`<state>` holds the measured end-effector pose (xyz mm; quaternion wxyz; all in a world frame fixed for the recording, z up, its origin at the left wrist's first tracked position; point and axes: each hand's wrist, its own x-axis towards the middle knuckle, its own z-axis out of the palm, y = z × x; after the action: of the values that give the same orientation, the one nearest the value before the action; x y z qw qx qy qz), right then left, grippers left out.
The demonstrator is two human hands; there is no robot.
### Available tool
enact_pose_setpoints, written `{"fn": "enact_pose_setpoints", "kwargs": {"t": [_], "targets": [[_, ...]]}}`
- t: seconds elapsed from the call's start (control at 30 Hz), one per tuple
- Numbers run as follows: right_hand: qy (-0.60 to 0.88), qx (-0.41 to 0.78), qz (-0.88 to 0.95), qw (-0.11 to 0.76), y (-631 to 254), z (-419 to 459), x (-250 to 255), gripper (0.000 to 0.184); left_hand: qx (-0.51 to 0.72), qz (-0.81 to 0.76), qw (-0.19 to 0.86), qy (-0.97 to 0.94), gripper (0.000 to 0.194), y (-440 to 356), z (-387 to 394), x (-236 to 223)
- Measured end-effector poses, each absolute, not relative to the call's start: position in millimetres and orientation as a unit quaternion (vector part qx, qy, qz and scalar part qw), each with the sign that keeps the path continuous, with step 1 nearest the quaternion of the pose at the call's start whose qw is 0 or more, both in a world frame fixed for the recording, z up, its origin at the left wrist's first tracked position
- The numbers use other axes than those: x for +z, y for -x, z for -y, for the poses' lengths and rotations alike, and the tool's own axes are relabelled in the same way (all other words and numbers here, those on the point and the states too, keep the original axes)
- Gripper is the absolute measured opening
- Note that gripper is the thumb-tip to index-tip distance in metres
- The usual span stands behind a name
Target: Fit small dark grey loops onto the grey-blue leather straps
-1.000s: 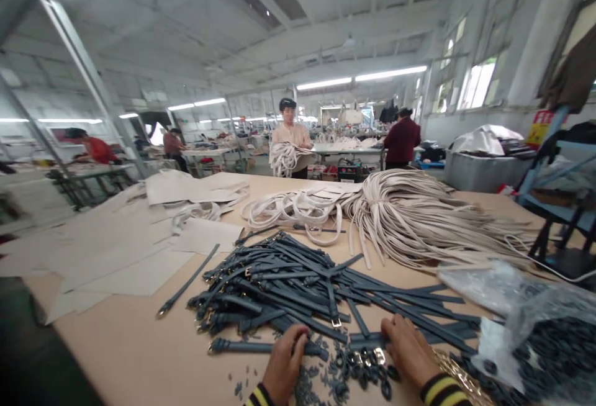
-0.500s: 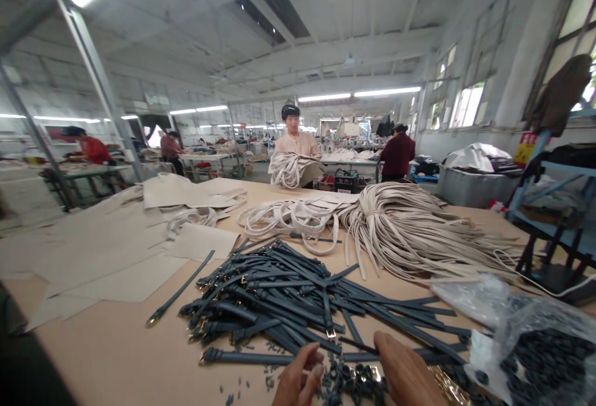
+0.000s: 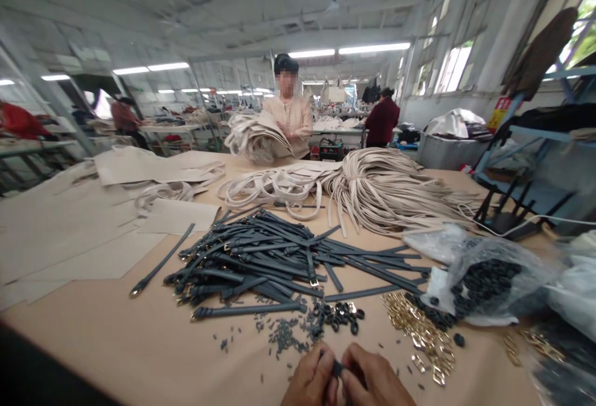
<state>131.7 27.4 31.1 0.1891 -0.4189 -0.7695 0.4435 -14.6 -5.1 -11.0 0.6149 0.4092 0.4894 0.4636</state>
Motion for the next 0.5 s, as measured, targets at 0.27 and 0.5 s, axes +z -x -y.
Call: {"fn": "enact_pose_setpoints", "kwargs": {"t": [0.27, 0.5], "targets": [[0.316, 0.712, 0.576, 0.249, -132.5, -24.1, 22.3, 0.026, 0.427, -0.346, 0.803, -0.231, 0.036, 12.0, 4.7, 10.4], [0.356, 0.710, 0.547, 0.264, -133.6, -20.8, 14.1, 0.025, 0.478, -0.584, 0.474, -0.454, 0.022, 8.4, 3.3, 4.1]]}}
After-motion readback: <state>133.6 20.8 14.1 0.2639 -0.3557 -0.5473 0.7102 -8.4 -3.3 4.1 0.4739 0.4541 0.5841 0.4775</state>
